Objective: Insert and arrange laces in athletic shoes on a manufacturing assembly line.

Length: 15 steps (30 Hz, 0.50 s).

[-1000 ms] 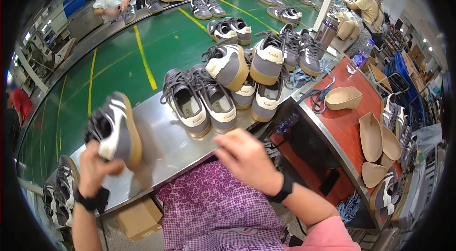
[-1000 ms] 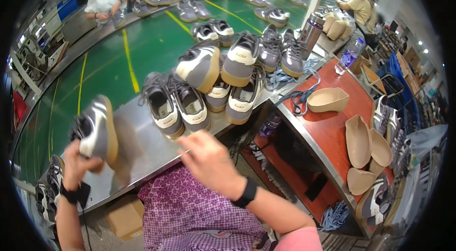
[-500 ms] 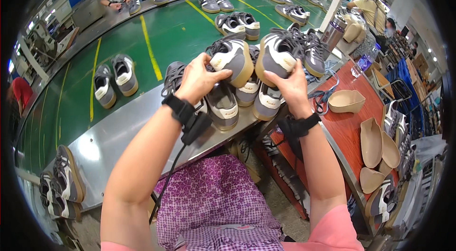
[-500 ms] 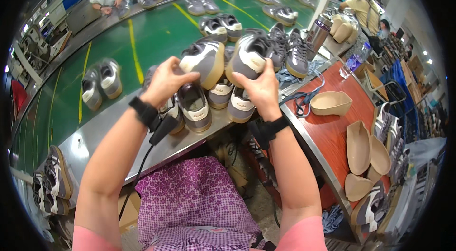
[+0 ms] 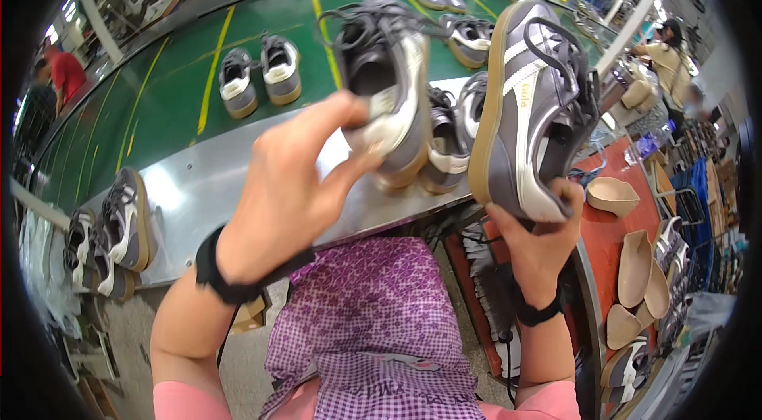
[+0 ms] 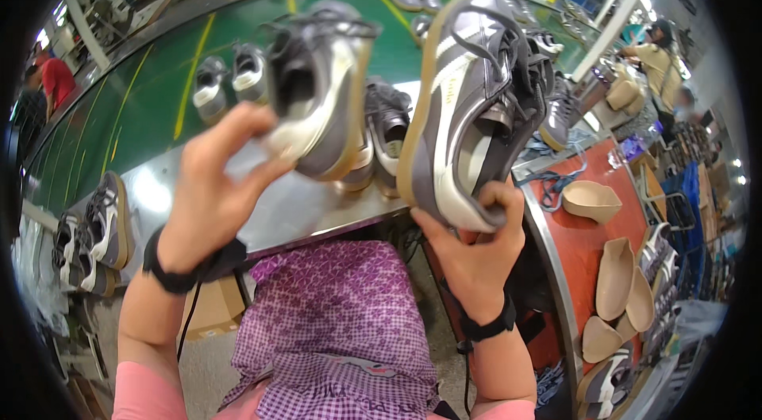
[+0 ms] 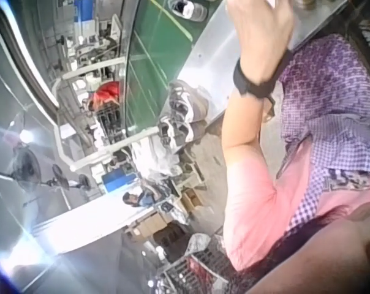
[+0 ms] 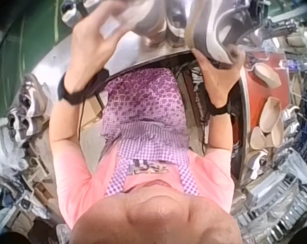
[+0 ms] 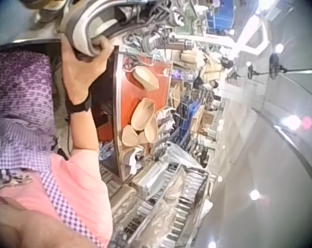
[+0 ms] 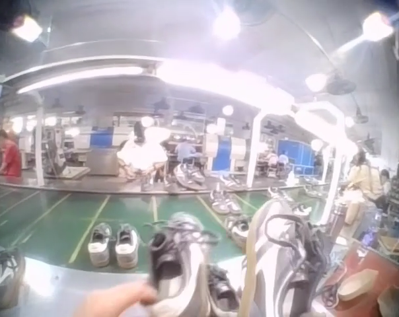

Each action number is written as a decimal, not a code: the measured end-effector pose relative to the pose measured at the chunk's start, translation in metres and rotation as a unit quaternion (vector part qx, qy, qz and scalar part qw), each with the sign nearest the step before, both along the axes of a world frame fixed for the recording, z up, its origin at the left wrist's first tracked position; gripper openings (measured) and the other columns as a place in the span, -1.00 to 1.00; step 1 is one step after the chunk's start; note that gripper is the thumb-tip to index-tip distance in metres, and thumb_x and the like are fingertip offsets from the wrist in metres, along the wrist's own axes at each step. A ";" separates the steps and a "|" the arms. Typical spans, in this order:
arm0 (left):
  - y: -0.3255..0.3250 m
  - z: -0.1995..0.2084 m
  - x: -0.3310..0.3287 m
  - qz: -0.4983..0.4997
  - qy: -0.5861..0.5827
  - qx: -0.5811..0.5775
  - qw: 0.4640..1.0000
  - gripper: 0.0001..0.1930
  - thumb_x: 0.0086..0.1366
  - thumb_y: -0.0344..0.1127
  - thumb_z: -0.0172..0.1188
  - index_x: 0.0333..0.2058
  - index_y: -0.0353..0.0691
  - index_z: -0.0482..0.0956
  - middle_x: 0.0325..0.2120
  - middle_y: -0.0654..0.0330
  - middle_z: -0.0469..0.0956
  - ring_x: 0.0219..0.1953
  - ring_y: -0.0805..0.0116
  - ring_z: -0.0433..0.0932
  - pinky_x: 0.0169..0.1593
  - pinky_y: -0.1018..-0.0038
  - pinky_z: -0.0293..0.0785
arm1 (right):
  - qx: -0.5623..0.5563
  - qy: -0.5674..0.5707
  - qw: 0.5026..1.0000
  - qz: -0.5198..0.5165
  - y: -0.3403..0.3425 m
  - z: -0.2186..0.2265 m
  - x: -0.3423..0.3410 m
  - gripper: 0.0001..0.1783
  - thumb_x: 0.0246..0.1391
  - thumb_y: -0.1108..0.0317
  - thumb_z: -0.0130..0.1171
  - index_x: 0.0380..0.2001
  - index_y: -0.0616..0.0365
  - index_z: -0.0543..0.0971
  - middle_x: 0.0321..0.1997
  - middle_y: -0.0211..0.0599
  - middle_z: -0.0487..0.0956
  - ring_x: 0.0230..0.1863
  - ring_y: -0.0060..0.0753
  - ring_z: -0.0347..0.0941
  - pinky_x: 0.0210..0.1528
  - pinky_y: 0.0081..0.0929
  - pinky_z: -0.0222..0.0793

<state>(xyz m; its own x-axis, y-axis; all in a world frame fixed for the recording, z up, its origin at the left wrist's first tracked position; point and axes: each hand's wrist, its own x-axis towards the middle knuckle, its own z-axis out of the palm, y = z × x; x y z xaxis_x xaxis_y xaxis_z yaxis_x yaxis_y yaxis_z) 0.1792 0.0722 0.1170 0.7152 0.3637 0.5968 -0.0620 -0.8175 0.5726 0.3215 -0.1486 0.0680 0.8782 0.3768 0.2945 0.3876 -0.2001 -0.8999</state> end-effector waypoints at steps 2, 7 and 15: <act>-0.008 -0.017 -0.044 0.050 0.043 0.065 0.996 -0.68 -0.05 -0.56 0.37 -0.28 -0.35 0.50 -0.41 0.05 0.55 -0.33 0.08 0.60 0.14 0.19 0.42 | 0.035 -0.189 0.978 0.081 0.008 -0.001 -0.020 -0.31 -0.36 0.58 0.52 -0.24 0.13 0.24 -0.24 -0.36 0.39 -0.21 -0.52 0.38 -0.12 -0.55 0.35; -0.013 -0.085 -0.119 0.147 0.165 0.035 0.975 -0.72 0.01 -0.54 0.27 -0.25 -0.29 0.50 -0.40 0.02 0.54 -0.29 -0.05 0.56 0.10 0.17 0.45 | 0.096 -0.155 0.924 0.337 0.045 0.000 -0.073 -0.40 -0.39 0.35 0.62 -0.38 0.15 0.36 -0.21 0.04 0.52 -0.15 -0.12 0.54 -0.09 -0.38 0.44; -0.070 -0.100 -0.172 0.172 -0.088 -0.380 0.905 0.14 -0.05 -0.52 0.26 0.37 -0.27 -0.39 0.35 -0.11 -0.09 0.35 0.03 0.08 0.34 0.22 0.08 | -0.012 -0.161 0.822 0.545 0.056 -0.060 -0.154 -0.61 -0.27 0.49 0.36 -0.29 0.17 0.47 0.29 0.43 0.18 0.27 0.22 0.27 0.08 -0.19 0.44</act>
<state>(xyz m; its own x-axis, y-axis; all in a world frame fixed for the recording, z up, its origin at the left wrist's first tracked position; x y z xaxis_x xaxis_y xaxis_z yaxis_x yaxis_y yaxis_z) 0.0069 0.0025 0.0166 0.4002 0.8996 0.1748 -0.0247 -0.1802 0.9833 0.1675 -0.0930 0.0081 -0.1083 0.8978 0.4269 0.5656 0.4088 -0.7162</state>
